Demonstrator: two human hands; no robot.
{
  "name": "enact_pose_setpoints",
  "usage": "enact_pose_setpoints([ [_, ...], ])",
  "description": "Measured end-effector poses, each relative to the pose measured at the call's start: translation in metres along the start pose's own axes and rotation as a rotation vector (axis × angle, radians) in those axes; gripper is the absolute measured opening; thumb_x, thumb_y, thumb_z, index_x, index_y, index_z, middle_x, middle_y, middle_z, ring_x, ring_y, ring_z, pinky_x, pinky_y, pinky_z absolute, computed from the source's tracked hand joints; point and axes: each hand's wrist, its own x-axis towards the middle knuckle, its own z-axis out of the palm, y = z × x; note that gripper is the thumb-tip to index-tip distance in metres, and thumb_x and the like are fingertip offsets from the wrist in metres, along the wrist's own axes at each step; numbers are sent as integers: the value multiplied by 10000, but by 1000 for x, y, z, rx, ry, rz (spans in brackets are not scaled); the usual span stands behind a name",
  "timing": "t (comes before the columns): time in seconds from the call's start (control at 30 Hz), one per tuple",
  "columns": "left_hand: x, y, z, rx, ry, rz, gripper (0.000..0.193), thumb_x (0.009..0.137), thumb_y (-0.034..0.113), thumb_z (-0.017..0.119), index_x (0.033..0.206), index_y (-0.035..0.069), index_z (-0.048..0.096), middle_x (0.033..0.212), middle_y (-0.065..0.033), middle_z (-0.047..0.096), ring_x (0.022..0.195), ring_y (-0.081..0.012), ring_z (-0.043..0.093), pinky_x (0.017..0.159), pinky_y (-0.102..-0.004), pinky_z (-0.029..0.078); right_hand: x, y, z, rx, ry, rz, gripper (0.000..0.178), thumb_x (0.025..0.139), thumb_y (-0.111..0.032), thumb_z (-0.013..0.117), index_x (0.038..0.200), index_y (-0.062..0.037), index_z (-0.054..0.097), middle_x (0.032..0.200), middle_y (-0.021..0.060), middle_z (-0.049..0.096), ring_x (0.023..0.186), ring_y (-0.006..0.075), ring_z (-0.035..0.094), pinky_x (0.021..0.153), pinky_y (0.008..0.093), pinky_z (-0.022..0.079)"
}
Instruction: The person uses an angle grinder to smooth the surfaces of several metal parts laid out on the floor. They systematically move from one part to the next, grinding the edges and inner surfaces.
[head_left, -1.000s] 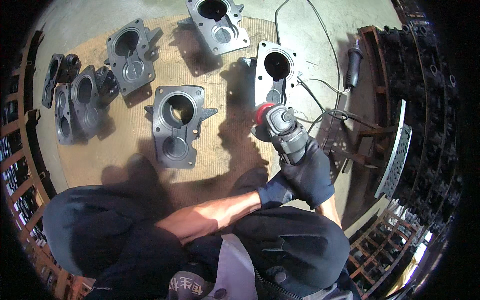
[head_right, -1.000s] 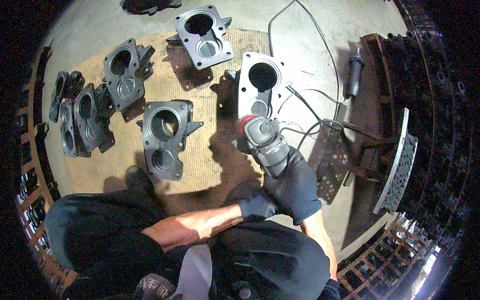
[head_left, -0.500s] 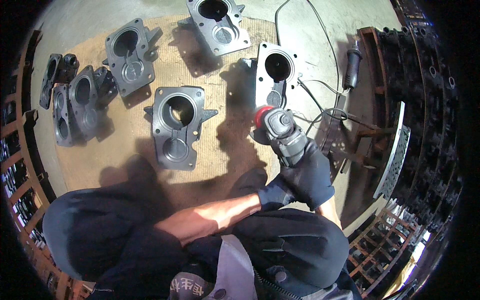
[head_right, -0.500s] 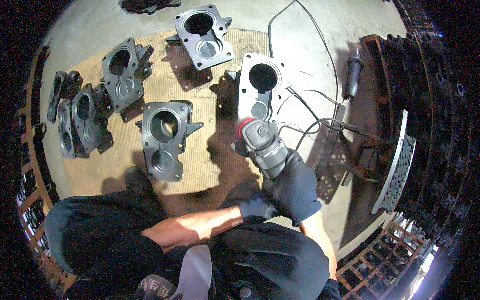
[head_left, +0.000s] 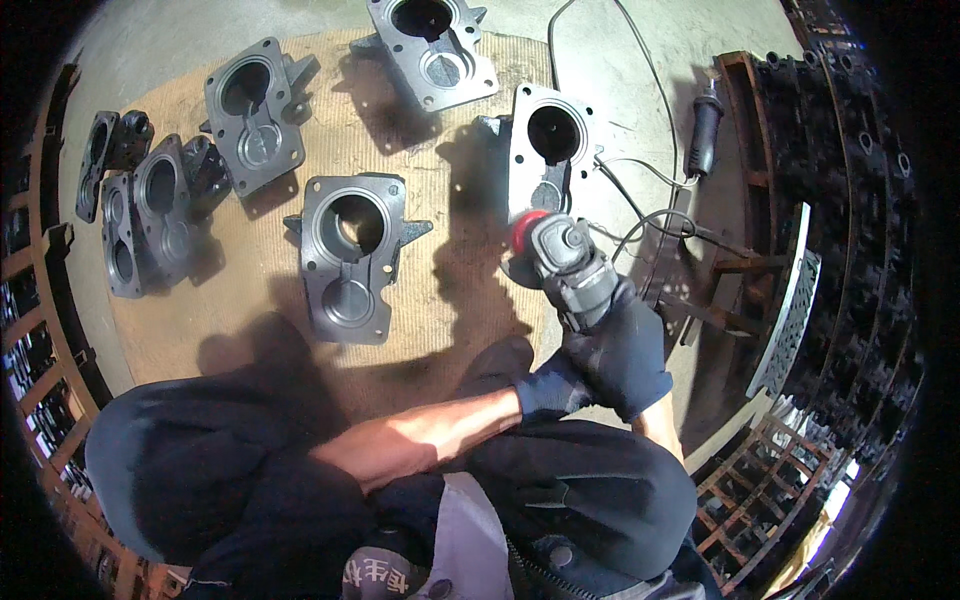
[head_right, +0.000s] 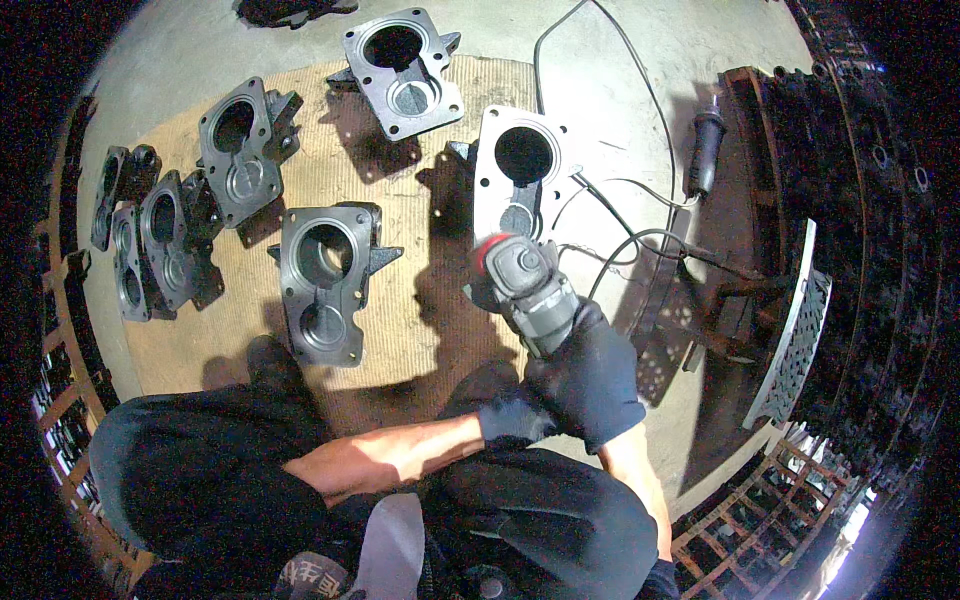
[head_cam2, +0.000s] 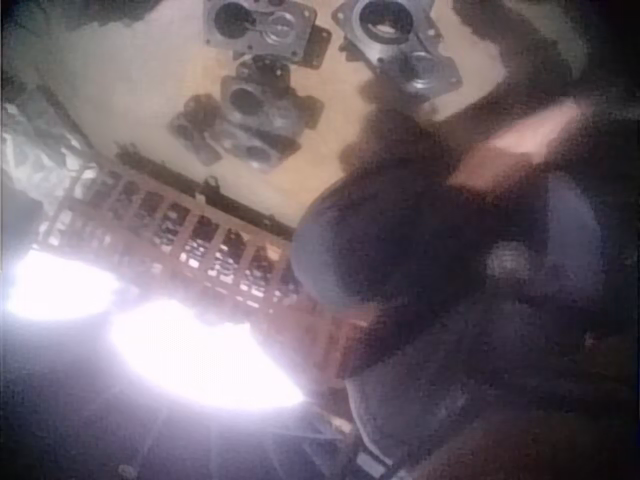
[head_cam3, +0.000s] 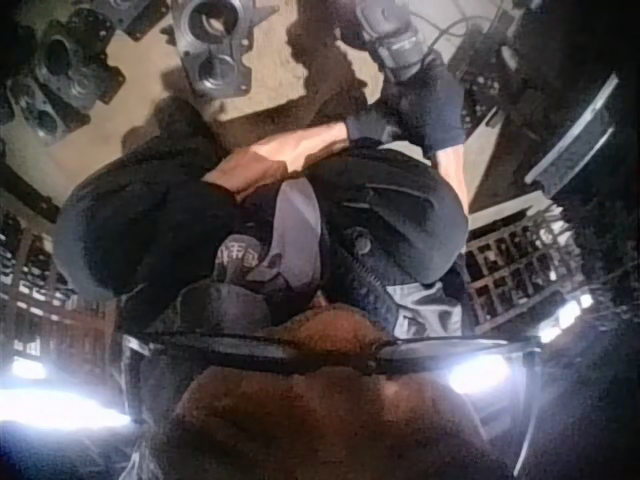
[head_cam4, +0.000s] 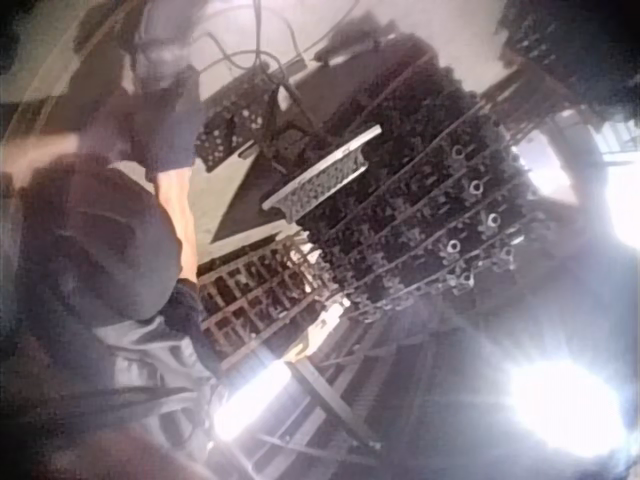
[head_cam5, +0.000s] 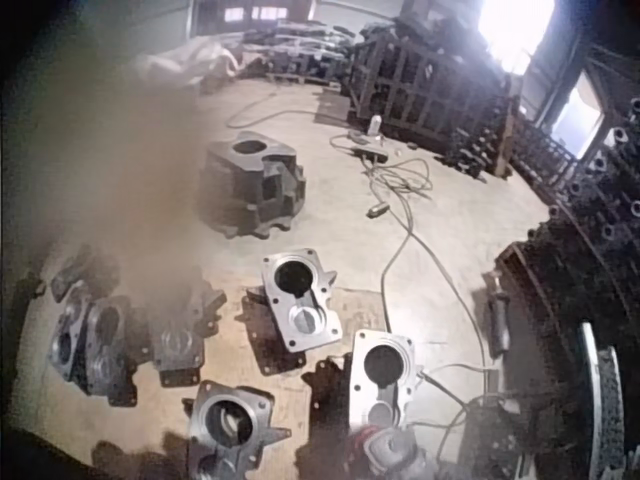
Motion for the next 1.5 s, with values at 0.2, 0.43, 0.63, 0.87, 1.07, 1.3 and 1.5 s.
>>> enact_pose_setpoints([
  [0.2, 2, 2, 1, -1, -12, -7, 546, 963, 29, 657, 1463, 42, 437, 1453, -101, 519, 1306, -216, 517, 1122, -374, 442, 2, -7, -8, 43, -9, 3, 531, 737, -206, 802, 1203, -19, 627, 1025, 220, 745, 973, 389, 731, 836, 419, 581],
  [0.43, 5, 11, -3, 22, -1, -14, 546, 956, 16, 666, 1455, 40, 444, 1443, -101, 526, 1295, -214, 526, 1112, -372, 456, 12, -13, -9, -73, -30, 25, 534, 757, -223, 796, 1223, -29, 624, 1037, 217, 742, 984, 392, 727, 836, 426, 582],
  [0.63, 3, -21, -1, -112, 6, 4, 547, 951, 6, 674, 1449, 38, 450, 1433, -101, 533, 1285, -212, 535, 1104, -371, 468, 2, -8, -11, -56, -54, 55, 511, 763, -222, 794, 1210, -35, 630, 1029, 203, 746, 1004, 382, 725, 854, 416, 578],
  [0.87, 25, 64, -11, 233, 16, -208, 438, 950, 6, 680, 1360, 35, 530, 1352, -103, 590, 1247, -199, 560, 1059, -351, 497, 44, -7, -7, 11, 71, -91, 573, 682, -284, 828, 1108, 8, 579, 910, 240, 730, 833, 424, 730, 748, 470, 597],
  [1.07, 15, 52, -8, 212, 67, -131, 477, 971, 65, 672, 1418, 57, 506, 1410, -90, 568, 1293, -212, 527, 1118, -378, 444, 36, -9, -7, 34, -16, -1, 520, 756, -234, 782, 1202, -15, 629, 1030, 232, 739, 995, 392, 724, 850, 440, 579],
  [1.3, 42, 43, -21, 128, 63, -115, 490, 1011, -8, 563, 1478, 39, 424, 1472, -108, 506, 1358, -219, 477, 1168, -369, 410, 60, -19, -28, -2, 10, -26, 577, 681, -293, 824, 1099, 23, 582, 905, 265, 722, 873, 427, 727, 784, 480, 591],
  [1.5, 90, 97, -39, -425, 224, -162, 486, 1032, -18, 513, 1499, 14, 381, 1510, -142, 470, 1390, -241, 462, 1173, -383, 416, 112, -48, -49, 67, 38, -16, 612, 667, -254, 801, 1174, 36, 618, 1024, 276, 729, 992, 406, 725, 862, 439, 572],
])
